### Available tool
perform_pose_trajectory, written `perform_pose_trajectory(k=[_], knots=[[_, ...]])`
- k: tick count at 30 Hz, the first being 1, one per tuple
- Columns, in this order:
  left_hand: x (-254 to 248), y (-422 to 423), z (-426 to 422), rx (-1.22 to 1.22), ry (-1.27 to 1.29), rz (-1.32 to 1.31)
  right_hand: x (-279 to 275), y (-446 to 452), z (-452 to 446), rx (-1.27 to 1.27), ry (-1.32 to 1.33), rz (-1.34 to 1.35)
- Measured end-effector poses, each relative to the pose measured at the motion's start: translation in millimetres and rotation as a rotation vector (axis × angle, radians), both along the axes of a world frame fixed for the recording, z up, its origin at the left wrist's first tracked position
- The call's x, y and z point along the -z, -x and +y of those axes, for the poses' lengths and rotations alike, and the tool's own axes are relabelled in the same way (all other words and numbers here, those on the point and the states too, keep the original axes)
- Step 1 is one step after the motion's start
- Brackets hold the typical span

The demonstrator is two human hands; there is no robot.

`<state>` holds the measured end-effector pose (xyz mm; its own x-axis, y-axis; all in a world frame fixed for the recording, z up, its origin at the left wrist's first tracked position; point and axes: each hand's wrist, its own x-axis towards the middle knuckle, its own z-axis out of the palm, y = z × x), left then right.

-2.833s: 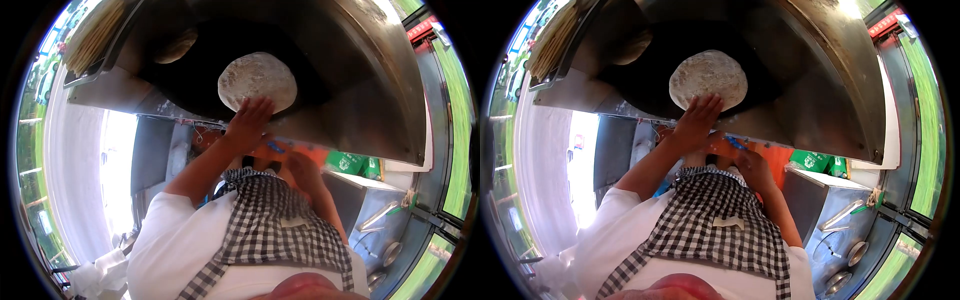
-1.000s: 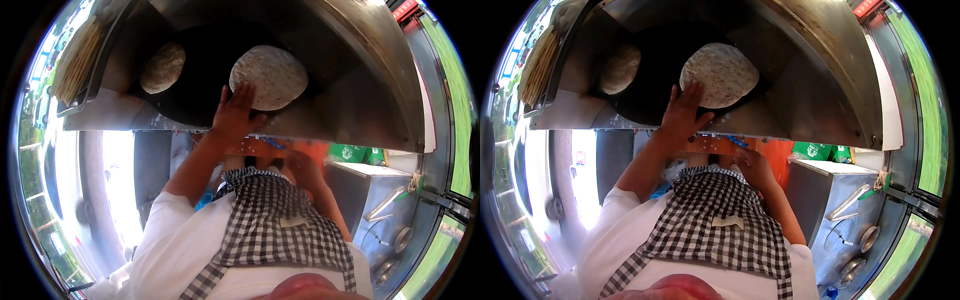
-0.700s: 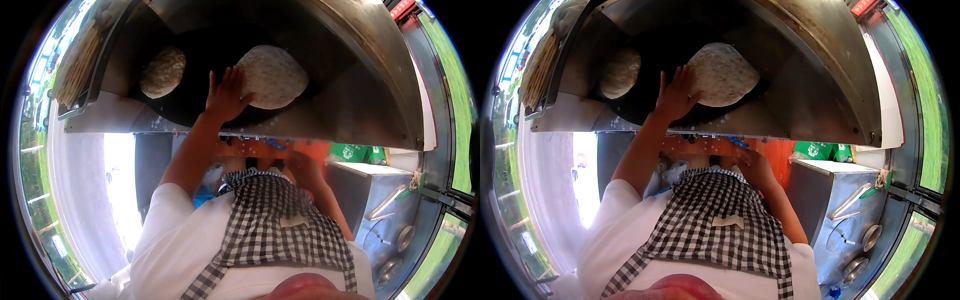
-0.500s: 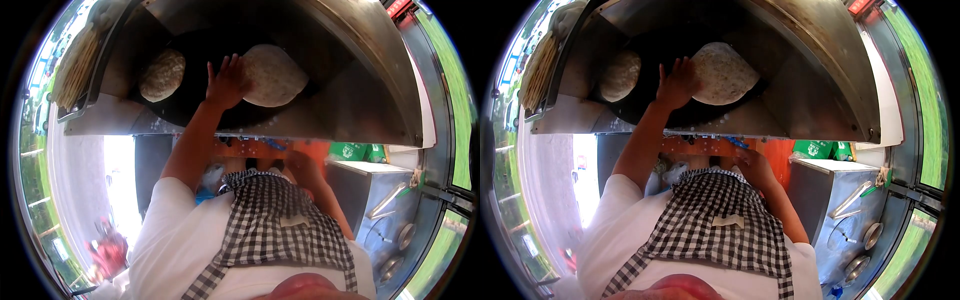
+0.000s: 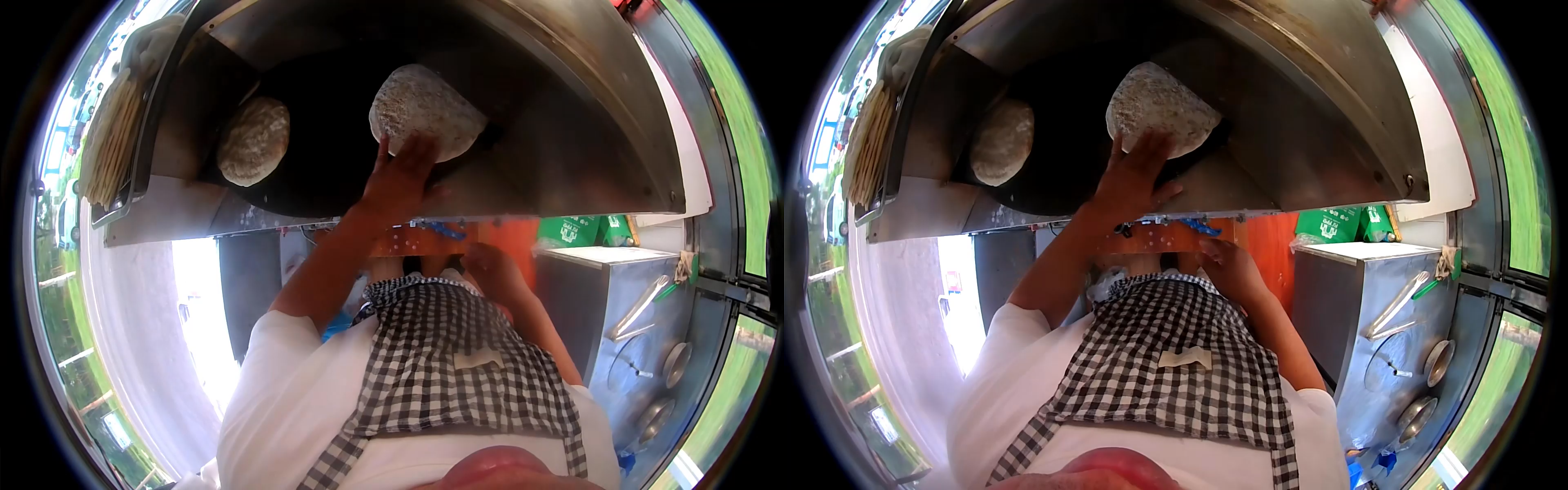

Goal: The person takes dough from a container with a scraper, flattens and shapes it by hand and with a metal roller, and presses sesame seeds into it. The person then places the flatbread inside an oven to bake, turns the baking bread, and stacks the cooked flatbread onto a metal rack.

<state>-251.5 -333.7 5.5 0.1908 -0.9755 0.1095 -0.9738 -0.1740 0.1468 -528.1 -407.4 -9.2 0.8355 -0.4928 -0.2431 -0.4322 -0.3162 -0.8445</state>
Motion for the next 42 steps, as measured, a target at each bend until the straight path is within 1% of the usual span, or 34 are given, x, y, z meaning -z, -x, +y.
perform_pose_trajectory(k=[6,8,9,11,14,18,20,25,26,29,32,35,38,41,42], knots=[[2.9,16.2,-28.4,0.034,0.030,-0.008,-5.9,-4.5,0.6,-0.051,0.004,0.054],[-4.0,18.2,-39.4,0.051,0.072,-0.023,-5.8,-4.6,3.0,-0.024,-0.011,-0.001],[-0.3,17.4,-47.0,0.053,0.092,-0.034,-5.7,-4.7,3.9,-0.011,-0.019,-0.029],[9.5,13.5,-63.8,0.060,0.133,-0.056,-10.4,-4.4,4.7,-0.028,-0.009,0.027],[2.7,11.6,-84.5,0.062,0.048,-0.044,-13.6,-1.0,6.3,-0.017,0.004,0.053],[-0.4,7.5,-99.3,0.071,0.056,-0.026,-22.2,2.1,5.0,-0.008,-0.007,0.126],[0.8,8.0,-102.3,0.070,0.041,0.010,-19.8,4.5,6.3,0.012,-0.019,0.143],[-4.4,5.5,-116.2,0.047,-0.051,0.006,-10.5,7.9,5.1,0.024,-0.052,0.133],[-4.9,6.0,-116.7,0.041,-0.070,0.018,-10.5,7.7,5.3,0.019,-0.050,0.132],[-37.4,5.4,-110.9,0.055,-0.186,0.051,-10.1,5.9,4.8,0.009,-0.028,0.126],[-23.6,3.6,-93.4,0.078,-0.047,0.068,-6.9,7.0,3.1,0.041,-0.065,0.116],[-10.5,5.2,-78.2,0.086,-0.061,0.095,-5.1,5.5,3.0,0.033,-0.080,0.103],[-8.4,8.8,-71.6,0.075,-0.049,0.109,-9.5,0.4,0.5,-0.013,-0.029,0.100],[-10.0,2.9,-67.8,0.070,-0.048,0.040,-5.4,-2.1,1.3,-0.018,-0.004,0.052],[-12.3,-2.8,-68.4,0.018,-0.049,0.025,-3.2,-3.8,0.9,-0.008,-0.002,0.024]])
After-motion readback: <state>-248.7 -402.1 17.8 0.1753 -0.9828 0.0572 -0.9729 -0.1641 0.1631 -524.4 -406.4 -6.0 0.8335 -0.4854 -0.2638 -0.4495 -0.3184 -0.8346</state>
